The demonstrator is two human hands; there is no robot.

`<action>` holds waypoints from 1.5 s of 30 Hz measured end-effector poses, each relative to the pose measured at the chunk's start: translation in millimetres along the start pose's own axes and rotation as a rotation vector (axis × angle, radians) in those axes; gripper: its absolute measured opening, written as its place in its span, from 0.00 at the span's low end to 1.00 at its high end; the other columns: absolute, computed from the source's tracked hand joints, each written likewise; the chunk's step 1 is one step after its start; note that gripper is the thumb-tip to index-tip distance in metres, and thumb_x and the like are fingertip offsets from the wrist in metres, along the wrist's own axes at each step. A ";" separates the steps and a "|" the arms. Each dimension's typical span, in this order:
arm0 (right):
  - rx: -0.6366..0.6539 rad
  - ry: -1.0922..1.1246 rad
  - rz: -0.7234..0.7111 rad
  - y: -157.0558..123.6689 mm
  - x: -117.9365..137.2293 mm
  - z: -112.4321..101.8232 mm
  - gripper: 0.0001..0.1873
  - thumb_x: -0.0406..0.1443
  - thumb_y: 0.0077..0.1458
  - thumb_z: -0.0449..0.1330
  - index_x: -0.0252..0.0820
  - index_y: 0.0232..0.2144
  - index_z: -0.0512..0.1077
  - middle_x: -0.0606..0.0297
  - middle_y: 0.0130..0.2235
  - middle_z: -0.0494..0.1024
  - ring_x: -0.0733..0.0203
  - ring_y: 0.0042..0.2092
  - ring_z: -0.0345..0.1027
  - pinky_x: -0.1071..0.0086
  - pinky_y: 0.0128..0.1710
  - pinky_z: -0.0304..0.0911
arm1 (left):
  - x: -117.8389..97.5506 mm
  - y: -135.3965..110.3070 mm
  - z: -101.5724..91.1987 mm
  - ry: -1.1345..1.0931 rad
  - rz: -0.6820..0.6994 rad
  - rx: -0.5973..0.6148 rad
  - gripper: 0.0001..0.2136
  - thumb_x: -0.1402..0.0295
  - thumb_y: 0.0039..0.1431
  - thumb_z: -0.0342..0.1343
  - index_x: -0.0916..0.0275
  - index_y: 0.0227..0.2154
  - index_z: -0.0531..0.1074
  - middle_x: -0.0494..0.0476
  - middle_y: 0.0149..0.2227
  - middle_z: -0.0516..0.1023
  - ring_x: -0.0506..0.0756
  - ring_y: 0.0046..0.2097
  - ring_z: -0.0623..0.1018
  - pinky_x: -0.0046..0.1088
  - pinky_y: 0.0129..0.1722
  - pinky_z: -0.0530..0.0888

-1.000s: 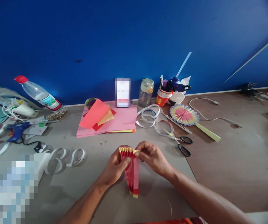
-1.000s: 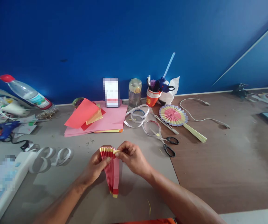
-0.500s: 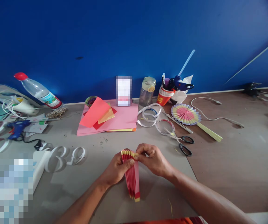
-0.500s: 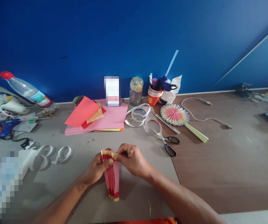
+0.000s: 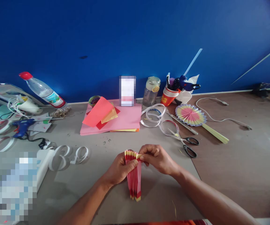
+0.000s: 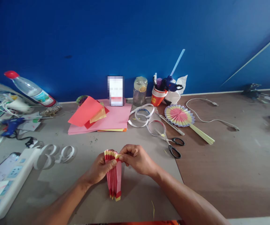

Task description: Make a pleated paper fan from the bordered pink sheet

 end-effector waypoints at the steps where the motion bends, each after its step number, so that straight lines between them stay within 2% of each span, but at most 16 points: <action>1: -0.034 -0.057 -0.037 -0.3 1.3 -0.2 0.13 0.43 0.51 0.63 0.40 0.23 0.72 0.69 0.21 0.68 0.68 0.23 0.58 0.73 0.23 0.55 | 1.3 0.0 -0.9 0.009 0.006 -0.017 0.18 0.51 0.58 0.53 0.65 0.29 0.70 0.49 0.25 0.61 0.49 0.28 0.61 0.24 0.28 0.60; 4: -0.109 -0.231 -0.167 -1.9 7.0 -0.1 0.11 0.39 0.52 0.61 0.41 0.22 0.72 0.66 0.23 0.71 0.65 0.26 0.62 0.71 0.27 0.58 | 3.6 -0.2 -2.1 0.017 0.030 -0.037 0.18 0.52 0.58 0.53 0.64 0.26 0.64 0.47 0.25 0.57 0.48 0.27 0.58 0.24 0.27 0.58; 6: -0.100 -0.262 -0.189 -2.9 9.6 0.2 0.10 0.39 0.53 0.60 0.41 0.23 0.71 0.66 0.25 0.71 0.64 0.28 0.63 0.70 0.29 0.58 | 3.8 -0.3 -1.6 0.005 0.035 -0.031 0.17 0.53 0.59 0.53 0.63 0.26 0.63 0.47 0.25 0.57 0.47 0.27 0.58 0.24 0.27 0.57; 12: 0.038 -0.109 -0.073 -3.4 7.5 0.9 0.14 0.44 0.54 0.59 0.39 0.26 0.68 0.69 0.24 0.64 0.68 0.26 0.53 0.72 0.26 0.51 | 3.6 -0.2 1.7 -0.130 0.005 -0.056 0.16 0.55 0.56 0.58 0.63 0.29 0.63 0.46 0.24 0.57 0.46 0.27 0.58 0.23 0.26 0.57; 18: -0.016 -0.114 -0.019 -1.5 1.5 0.9 0.09 0.39 0.51 0.57 0.40 0.25 0.65 0.71 0.23 0.61 0.68 0.26 0.51 0.73 0.25 0.49 | 3.4 0.6 5.9 -0.251 -0.008 -0.115 0.16 0.56 0.53 0.61 0.63 0.33 0.66 0.47 0.26 0.62 0.47 0.28 0.61 0.23 0.28 0.59; 26: -0.039 -0.215 -0.018 -2.1 8.4 5.0 0.05 0.35 0.49 0.54 0.40 0.24 0.63 0.72 0.22 0.59 0.69 0.24 0.50 0.74 0.24 0.49 | 3.0 3.3 5.9 -0.192 0.017 -0.167 0.14 0.58 0.52 0.61 0.64 0.29 0.68 0.47 0.25 0.63 0.47 0.27 0.61 0.23 0.27 0.59; 33: -0.085 -0.220 0.008 -2.0 3.8 8.4 0.04 0.35 0.47 0.53 0.41 0.24 0.62 0.73 0.21 0.59 0.70 0.23 0.50 0.75 0.22 0.47 | 5.1 2.9 5.6 -0.086 0.008 -0.216 0.14 0.57 0.53 0.61 0.64 0.28 0.69 0.49 0.24 0.63 0.48 0.27 0.61 0.24 0.26 0.60; 39: -0.133 -0.233 0.027 -0.7 2.7 9.9 0.04 0.35 0.46 0.52 0.41 0.23 0.61 0.72 0.21 0.60 0.69 0.24 0.52 0.74 0.23 0.48 | 2.3 2.4 8.9 -0.113 -0.030 -0.251 0.17 0.54 0.51 0.61 0.64 0.26 0.66 0.47 0.22 0.61 0.47 0.25 0.59 0.24 0.24 0.58; 45: -0.111 -0.163 0.041 -0.6 2.2 8.3 0.06 0.37 0.47 0.53 0.40 0.23 0.62 0.72 0.22 0.60 0.69 0.24 0.51 0.74 0.23 0.48 | 1.8 1.6 8.1 -0.155 -0.022 -0.237 0.16 0.55 0.52 0.61 0.65 0.26 0.67 0.48 0.24 0.61 0.47 0.26 0.61 0.24 0.26 0.60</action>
Point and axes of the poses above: each hand's wrist, its own y-axis towards the middle knuckle, its own z-axis out of the palm, x = y × z, the point moved 3 cm from there along y, towards the middle knuckle
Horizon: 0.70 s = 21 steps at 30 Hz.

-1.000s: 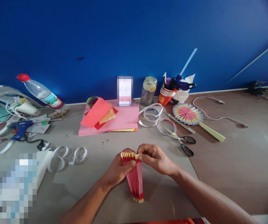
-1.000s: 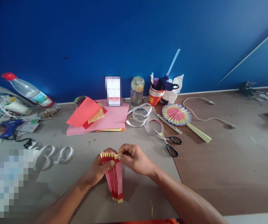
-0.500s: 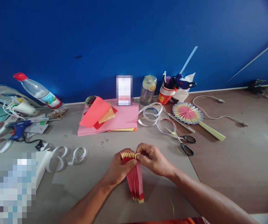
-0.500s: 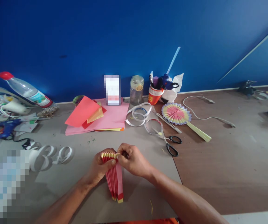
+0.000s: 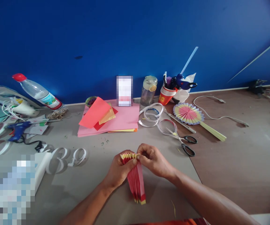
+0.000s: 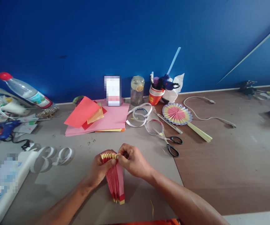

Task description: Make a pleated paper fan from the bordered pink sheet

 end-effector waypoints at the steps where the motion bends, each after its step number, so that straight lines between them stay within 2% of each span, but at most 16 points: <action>1: 0.006 0.011 0.002 -0.1 -0.3 -0.3 0.06 0.37 0.47 0.53 0.40 0.24 0.62 0.72 0.22 0.60 0.69 0.24 0.50 0.74 0.23 0.48 | -0.4 0.0 -0.6 0.006 0.007 0.001 0.16 0.55 0.52 0.60 0.65 0.26 0.67 0.48 0.24 0.62 0.47 0.27 0.61 0.24 0.26 0.60; 5: 0.019 0.023 0.006 -0.4 0.1 0.1 0.05 0.36 0.47 0.53 0.40 0.24 0.62 0.74 0.21 0.59 0.70 0.23 0.49 0.74 0.22 0.47 | -0.5 0.6 -3.0 0.042 0.015 0.000 0.16 0.56 0.53 0.60 0.65 0.27 0.68 0.49 0.24 0.64 0.47 0.27 0.62 0.23 0.27 0.61; 15: -0.088 -0.086 0.026 0.2 -2.6 3.6 0.03 0.34 0.45 0.50 0.42 0.22 0.60 0.74 0.21 0.59 0.70 0.24 0.51 0.75 0.22 0.48 | 2.1 2.2 -3.9 0.086 -0.013 -0.034 0.16 0.56 0.52 0.60 0.66 0.30 0.70 0.50 0.25 0.66 0.47 0.26 0.64 0.23 0.26 0.63; 21: -0.120 -0.163 0.042 1.0 -5.4 3.1 0.02 0.32 0.45 0.50 0.42 0.22 0.60 0.74 0.21 0.59 0.70 0.24 0.51 0.75 0.22 0.48 | -0.6 1.2 -2.1 0.110 -0.026 -0.066 0.15 0.56 0.51 0.60 0.65 0.28 0.69 0.47 0.22 0.64 0.46 0.24 0.62 0.22 0.24 0.61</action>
Point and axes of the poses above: each hand's wrist, its own y-axis towards the middle knuckle, its own z-axis out of the palm, x = y × z, the point moved 3 cm from there along y, towards the middle knuckle
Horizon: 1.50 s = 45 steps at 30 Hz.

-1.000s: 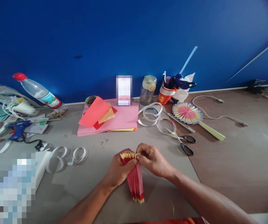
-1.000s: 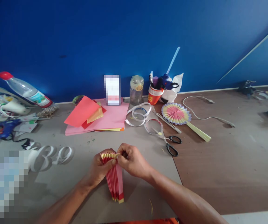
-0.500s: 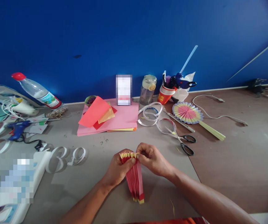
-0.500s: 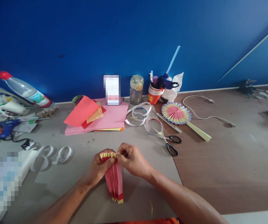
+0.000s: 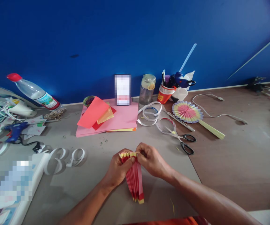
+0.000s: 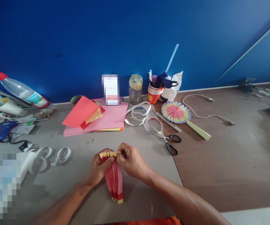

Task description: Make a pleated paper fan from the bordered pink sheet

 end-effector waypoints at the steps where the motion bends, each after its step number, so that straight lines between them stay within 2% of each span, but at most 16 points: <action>1: 0.003 -0.006 0.005 0.4 -0.3 -0.3 0.02 0.32 0.45 0.49 0.41 0.22 0.60 0.74 0.21 0.59 0.69 0.24 0.51 0.75 0.23 0.48 | -0.4 -0.4 0.1 -0.001 0.003 -0.003 0.15 0.57 0.51 0.60 0.65 0.27 0.68 0.47 0.22 0.63 0.46 0.24 0.61 0.21 0.24 0.61; 9: 0.041 0.051 0.002 1.2 -0.8 -0.6 0.04 0.34 0.48 0.50 0.41 0.24 0.61 0.74 0.21 0.58 0.69 0.24 0.50 0.75 0.22 0.48 | 7.4 1.7 -2.4 -0.227 -0.067 0.051 0.14 0.59 0.51 0.61 0.63 0.31 0.66 0.46 0.24 0.62 0.46 0.26 0.61 0.21 0.26 0.60; 15: 0.084 0.119 -0.047 0.9 -2.7 3.1 0.04 0.35 0.49 0.51 0.41 0.24 0.61 0.73 0.22 0.59 0.69 0.25 0.51 0.75 0.23 0.49 | 6.2 2.2 -4.3 -0.173 -0.059 0.122 0.14 0.58 0.53 0.60 0.63 0.29 0.64 0.44 0.22 0.60 0.45 0.24 0.58 0.21 0.24 0.57; 20: 0.033 0.030 -0.111 -1.3 -1.9 3.6 0.02 0.32 0.46 0.51 0.42 0.23 0.61 0.72 0.22 0.61 0.69 0.25 0.53 0.75 0.24 0.50 | 5.7 2.3 -4.5 -0.064 -0.040 0.124 0.14 0.57 0.55 0.59 0.62 0.30 0.64 0.44 0.22 0.60 0.46 0.24 0.60 0.21 0.24 0.58; 25: -0.010 -0.032 -0.163 -2.8 -1.5 3.8 0.03 0.31 0.45 0.52 0.42 0.23 0.60 0.72 0.22 0.61 0.68 0.25 0.53 0.75 0.25 0.51 | 5.3 1.4 -5.1 0.016 0.017 0.066 0.15 0.56 0.55 0.58 0.63 0.31 0.66 0.46 0.24 0.63 0.47 0.26 0.62 0.22 0.26 0.60; 33: 0.008 -0.055 -0.138 -0.3 -1.8 1.6 0.04 0.33 0.48 0.53 0.42 0.23 0.61 0.72 0.23 0.63 0.69 0.26 0.54 0.75 0.26 0.51 | -4.7 0.6 -2.6 -0.042 -0.022 0.113 0.16 0.55 0.52 0.60 0.64 0.31 0.67 0.47 0.24 0.63 0.47 0.26 0.62 0.22 0.26 0.61; 45: -0.127 -0.214 -0.134 -5.5 4.9 -0.1 0.06 0.32 0.48 0.54 0.42 0.21 0.61 0.72 0.21 0.65 0.69 0.24 0.55 0.75 0.25 0.51 | 3.3 2.7 -2.7 -0.095 -0.050 0.102 0.16 0.56 0.53 0.60 0.63 0.32 0.64 0.47 0.26 0.64 0.47 0.27 0.64 0.23 0.27 0.62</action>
Point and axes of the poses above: each hand's wrist, its own y-axis towards the middle knuckle, its own z-axis out of the palm, x = y × z, the point moved 3 cm from there along y, towards the middle knuckle
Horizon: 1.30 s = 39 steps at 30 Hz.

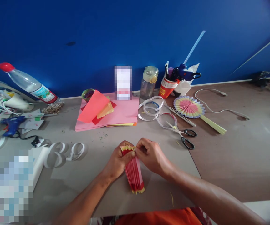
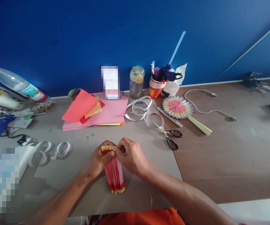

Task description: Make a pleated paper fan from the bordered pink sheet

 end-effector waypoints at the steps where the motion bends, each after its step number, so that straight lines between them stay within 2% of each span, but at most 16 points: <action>1: -0.001 -0.001 0.014 -0.4 0.3 -0.1 0.06 0.32 0.48 0.54 0.42 0.21 0.62 0.72 0.21 0.65 0.69 0.24 0.55 0.75 0.25 0.51 | 0.9 0.2 0.0 -0.003 0.002 0.001 0.16 0.56 0.53 0.60 0.63 0.32 0.64 0.47 0.26 0.65 0.47 0.27 0.64 0.23 0.28 0.62; 5: 0.045 0.078 0.139 -0.5 -0.6 -0.6 0.07 0.34 0.49 0.55 0.41 0.21 0.64 0.72 0.21 0.66 0.69 0.23 0.56 0.75 0.23 0.51 | 1.6 1.0 0.6 0.056 0.003 -0.016 0.17 0.54 0.53 0.60 0.63 0.31 0.64 0.46 0.25 0.63 0.46 0.26 0.63 0.22 0.26 0.61; 10: 0.187 0.188 0.247 0.0 -0.6 -0.9 0.11 0.36 0.53 0.53 0.41 0.21 0.66 0.73 0.17 0.63 0.69 0.20 0.54 0.75 0.21 0.50 | -0.3 2.6 2.5 0.075 -0.016 -0.041 0.18 0.54 0.49 0.62 0.62 0.29 0.63 0.45 0.23 0.66 0.47 0.24 0.64 0.22 0.25 0.61; 15: 0.206 0.199 0.159 0.0 3.5 -4.8 0.15 0.37 0.57 0.50 0.40 0.20 0.66 0.71 0.19 0.65 0.69 0.22 0.55 0.74 0.23 0.51 | 1.8 3.7 2.7 0.037 -0.012 -0.029 0.15 0.57 0.52 0.61 0.62 0.30 0.65 0.49 0.27 0.72 0.48 0.26 0.67 0.23 0.26 0.63; 21: 0.172 0.208 0.084 -2.7 10.8 -7.3 0.12 0.36 0.55 0.51 0.39 0.23 0.69 0.67 0.25 0.72 0.66 0.28 0.61 0.73 0.29 0.55 | -1.2 3.5 0.7 0.031 -0.011 -0.061 0.14 0.59 0.52 0.62 0.63 0.29 0.66 0.47 0.25 0.69 0.46 0.26 0.64 0.22 0.25 0.61; 26: 0.150 0.391 0.163 1.0 3.7 -10.0 0.09 0.37 0.54 0.52 0.39 0.29 0.70 0.67 0.26 0.71 0.68 0.25 0.57 0.73 0.26 0.54 | -6.9 4.1 -4.9 -0.297 -0.037 -0.020 0.16 0.60 0.49 0.65 0.62 0.28 0.63 0.47 0.27 0.68 0.45 0.25 0.64 0.21 0.23 0.59; 29: 0.261 0.372 0.170 -0.6 2.2 -4.9 0.10 0.39 0.54 0.54 0.38 0.33 0.71 0.68 0.27 0.69 0.69 0.26 0.56 0.74 0.26 0.54 | -8.9 5.6 -9.7 -0.477 -0.019 0.024 0.17 0.60 0.49 0.65 0.61 0.27 0.61 0.46 0.28 0.65 0.43 0.22 0.62 0.21 0.21 0.58; 32: 0.353 0.313 0.136 -7.7 8.6 3.8 0.10 0.40 0.54 0.56 0.38 0.31 0.70 0.70 0.27 0.68 0.69 0.27 0.57 0.74 0.26 0.53 | -9.6 8.1 -12.9 -0.509 0.052 0.002 0.17 0.61 0.51 0.64 0.61 0.26 0.59 0.46 0.28 0.64 0.43 0.23 0.62 0.21 0.21 0.60; 36: 0.246 0.145 0.123 -16.8 16.9 9.8 0.04 0.35 0.49 0.58 0.40 0.27 0.68 0.72 0.24 0.65 0.70 0.25 0.54 0.75 0.25 0.50 | -8.8 9.3 -11.0 -0.490 0.116 -0.051 0.17 0.61 0.51 0.63 0.61 0.26 0.59 0.46 0.27 0.63 0.45 0.25 0.65 0.21 0.23 0.62; 39: 0.156 0.036 0.071 -19.2 19.3 11.3 0.04 0.32 0.48 0.58 0.40 0.24 0.66 0.72 0.24 0.65 0.70 0.25 0.54 0.75 0.26 0.50 | -8.7 8.0 -8.9 -0.466 0.140 -0.093 0.15 0.62 0.52 0.63 0.61 0.27 0.61 0.47 0.29 0.64 0.46 0.27 0.66 0.22 0.24 0.63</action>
Point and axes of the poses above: each hand's wrist, its own y-axis towards the middle knuckle, its own z-axis out of the palm, x = y × z, the point moved 3 cm from there along y, towards the middle knuckle
